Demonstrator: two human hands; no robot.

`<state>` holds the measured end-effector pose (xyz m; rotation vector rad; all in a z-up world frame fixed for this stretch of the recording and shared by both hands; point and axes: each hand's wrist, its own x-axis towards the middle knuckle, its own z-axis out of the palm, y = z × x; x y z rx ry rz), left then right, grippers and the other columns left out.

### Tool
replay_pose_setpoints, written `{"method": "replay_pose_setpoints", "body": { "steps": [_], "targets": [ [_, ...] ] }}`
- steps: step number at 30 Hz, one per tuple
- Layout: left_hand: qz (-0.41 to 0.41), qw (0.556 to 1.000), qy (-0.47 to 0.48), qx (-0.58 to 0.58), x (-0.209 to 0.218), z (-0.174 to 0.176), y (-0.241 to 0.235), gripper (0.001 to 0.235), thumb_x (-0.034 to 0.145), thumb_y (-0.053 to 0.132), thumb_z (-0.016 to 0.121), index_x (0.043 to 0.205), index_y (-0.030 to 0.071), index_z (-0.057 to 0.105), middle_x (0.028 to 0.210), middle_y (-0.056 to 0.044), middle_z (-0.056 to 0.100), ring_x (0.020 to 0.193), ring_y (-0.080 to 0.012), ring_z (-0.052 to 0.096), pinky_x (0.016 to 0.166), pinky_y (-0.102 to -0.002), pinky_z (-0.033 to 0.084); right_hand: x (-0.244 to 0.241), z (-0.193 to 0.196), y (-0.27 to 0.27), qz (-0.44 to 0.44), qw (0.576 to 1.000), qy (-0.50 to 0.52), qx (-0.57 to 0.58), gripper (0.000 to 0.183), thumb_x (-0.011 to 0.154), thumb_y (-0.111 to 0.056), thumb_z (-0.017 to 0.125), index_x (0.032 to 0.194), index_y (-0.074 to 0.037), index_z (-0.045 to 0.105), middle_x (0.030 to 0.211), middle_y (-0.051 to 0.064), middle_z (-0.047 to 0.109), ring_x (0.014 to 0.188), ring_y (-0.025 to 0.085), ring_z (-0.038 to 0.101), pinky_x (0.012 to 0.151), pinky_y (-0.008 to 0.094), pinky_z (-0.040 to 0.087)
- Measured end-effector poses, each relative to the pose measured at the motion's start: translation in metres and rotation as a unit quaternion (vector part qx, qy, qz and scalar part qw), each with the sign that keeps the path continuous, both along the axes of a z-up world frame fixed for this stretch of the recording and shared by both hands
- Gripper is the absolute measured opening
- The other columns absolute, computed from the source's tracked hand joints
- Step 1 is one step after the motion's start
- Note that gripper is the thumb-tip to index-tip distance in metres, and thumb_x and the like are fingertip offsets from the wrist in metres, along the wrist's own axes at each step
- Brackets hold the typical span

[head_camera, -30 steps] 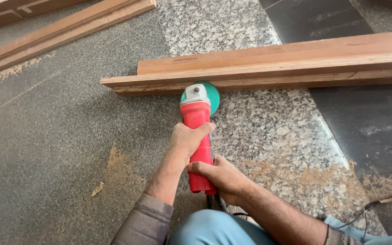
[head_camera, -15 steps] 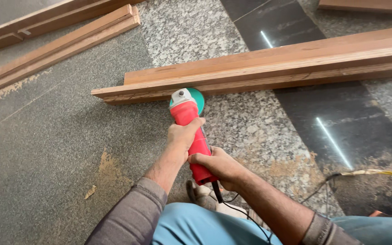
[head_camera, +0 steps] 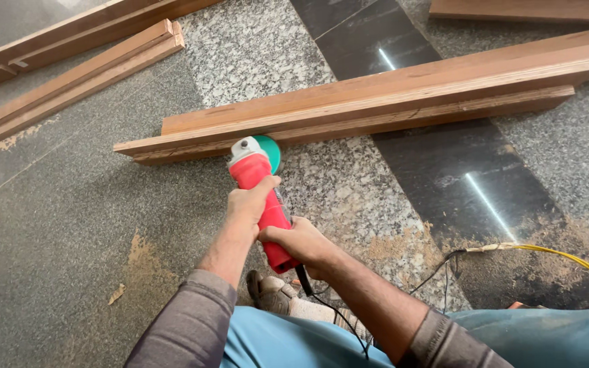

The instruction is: The person uses a red angle grinder with a sanding disc to smooth the surface of wooden planks placed on a tiled floor. The person moves the tool along the length of the wood, occasionally repositioning the planks to access different sections.

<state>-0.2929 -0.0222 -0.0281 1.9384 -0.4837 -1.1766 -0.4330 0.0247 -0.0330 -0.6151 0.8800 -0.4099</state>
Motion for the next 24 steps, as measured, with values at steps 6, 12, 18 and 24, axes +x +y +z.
{"method": "replay_pose_setpoints", "body": {
  "steps": [6,12,18,24],
  "targets": [
    [-0.013,1.0,-0.009,0.011,0.001,-0.003,0.001,0.037,0.07,0.023,0.087,0.095,0.001,0.07,0.077,-0.008,0.068,0.059,-0.0205,0.066,0.052,-0.041,0.057,0.005,0.0,0.004,-0.009,1.0,0.008,0.02,0.035,0.076,-0.027,0.076,0.098,-0.001,0.068,0.073,0.006,0.065,0.056,0.015,0.061,0.05,0.031,0.05],
    [-0.067,0.997,-0.042,0.024,-0.028,-0.002,0.004,0.038,0.069,0.025,0.087,0.095,0.001,0.071,0.08,-0.012,0.072,0.061,-0.0228,0.07,0.053,-0.04,0.059,-0.018,0.013,0.017,-0.057,0.998,0.0,0.036,0.035,0.078,-0.023,0.074,0.104,0.0,0.065,0.076,0.009,0.067,0.06,0.019,0.067,0.053,0.033,0.056],
    [-0.118,0.991,-0.061,0.029,-0.029,0.0,0.002,0.042,0.068,0.027,0.089,0.093,-0.003,0.075,0.083,-0.014,0.075,0.063,-0.0225,0.072,0.056,-0.04,0.059,-0.013,0.023,0.024,-0.105,0.993,0.005,0.059,0.034,0.079,-0.021,0.071,0.104,0.001,0.064,0.08,0.012,0.068,0.06,0.022,0.068,0.052,0.036,0.057],
    [-0.027,0.997,-0.07,0.032,0.041,0.001,-0.002,0.041,0.067,0.027,0.089,0.093,-0.002,0.073,0.08,-0.014,0.075,0.062,-0.0231,0.072,0.056,-0.04,0.059,0.044,0.014,0.009,-0.039,0.998,-0.045,0.026,0.032,0.081,-0.023,0.072,0.101,0.001,0.067,0.079,0.009,0.068,0.061,0.019,0.067,0.055,0.034,0.057]
  ]
}}
